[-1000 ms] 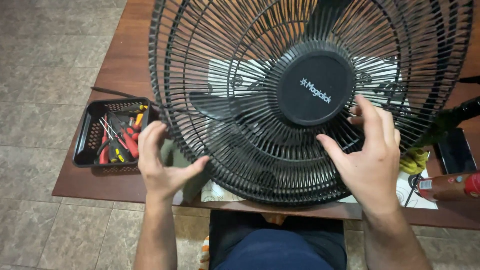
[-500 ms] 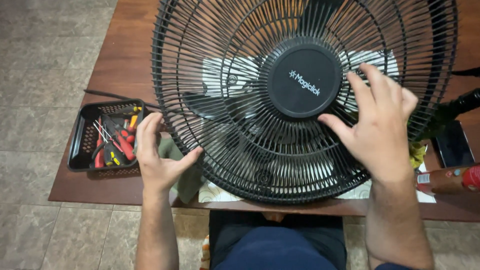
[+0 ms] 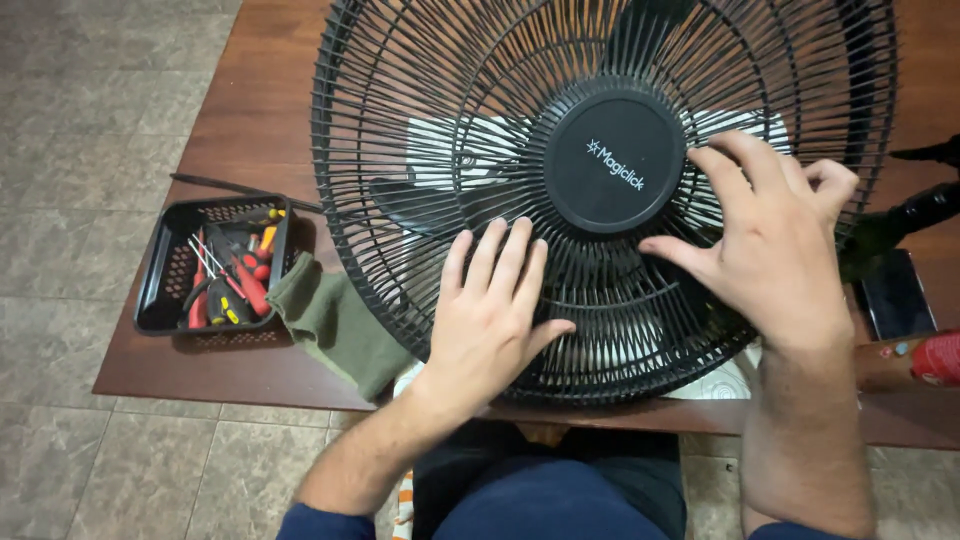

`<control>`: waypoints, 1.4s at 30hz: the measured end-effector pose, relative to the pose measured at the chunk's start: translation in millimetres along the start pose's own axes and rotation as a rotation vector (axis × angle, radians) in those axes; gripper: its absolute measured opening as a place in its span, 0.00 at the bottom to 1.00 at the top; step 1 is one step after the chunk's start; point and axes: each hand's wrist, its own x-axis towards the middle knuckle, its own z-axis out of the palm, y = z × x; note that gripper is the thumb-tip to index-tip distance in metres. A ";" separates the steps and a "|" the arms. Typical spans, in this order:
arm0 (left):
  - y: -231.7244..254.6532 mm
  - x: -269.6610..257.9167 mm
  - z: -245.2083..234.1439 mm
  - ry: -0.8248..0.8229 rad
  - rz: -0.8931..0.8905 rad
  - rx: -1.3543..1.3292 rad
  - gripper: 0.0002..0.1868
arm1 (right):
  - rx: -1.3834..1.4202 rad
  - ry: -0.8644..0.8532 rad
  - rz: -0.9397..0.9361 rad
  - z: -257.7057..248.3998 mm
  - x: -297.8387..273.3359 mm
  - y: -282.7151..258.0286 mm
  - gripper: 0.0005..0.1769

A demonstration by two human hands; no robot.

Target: The person cleans the front and back grilles of a disassembled floor fan by hand, using a cloth and small tools to wipe the mesh and hub areas.

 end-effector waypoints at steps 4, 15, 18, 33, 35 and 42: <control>-2.8 10.5 -3.4 -0.056 0.070 0.089 0.54 | 0.090 -0.144 -0.051 -8.8 -1.1 14.1 0.56; -5.6 -0.7 3.2 0.018 0.041 0.046 0.45 | 0.102 -0.168 -0.072 -11.6 7.6 3.7 0.62; -4.5 -5.7 6.5 0.008 0.044 0.051 0.50 | 0.082 -0.183 -0.086 -8.6 9.0 6.4 0.67; -32.8 -81.1 26.6 0.458 -0.595 -0.325 0.61 | -0.018 0.084 -0.170 9.2 12.8 14.2 0.63; -35.8 -85.1 26.1 0.485 -0.799 -0.489 0.62 | -0.058 0.121 -0.194 12.4 12.4 18.0 0.63; -43.3 -78.6 25.8 0.595 -0.864 -0.770 0.49 | -0.014 0.157 -0.215 18.6 9.0 25.0 0.52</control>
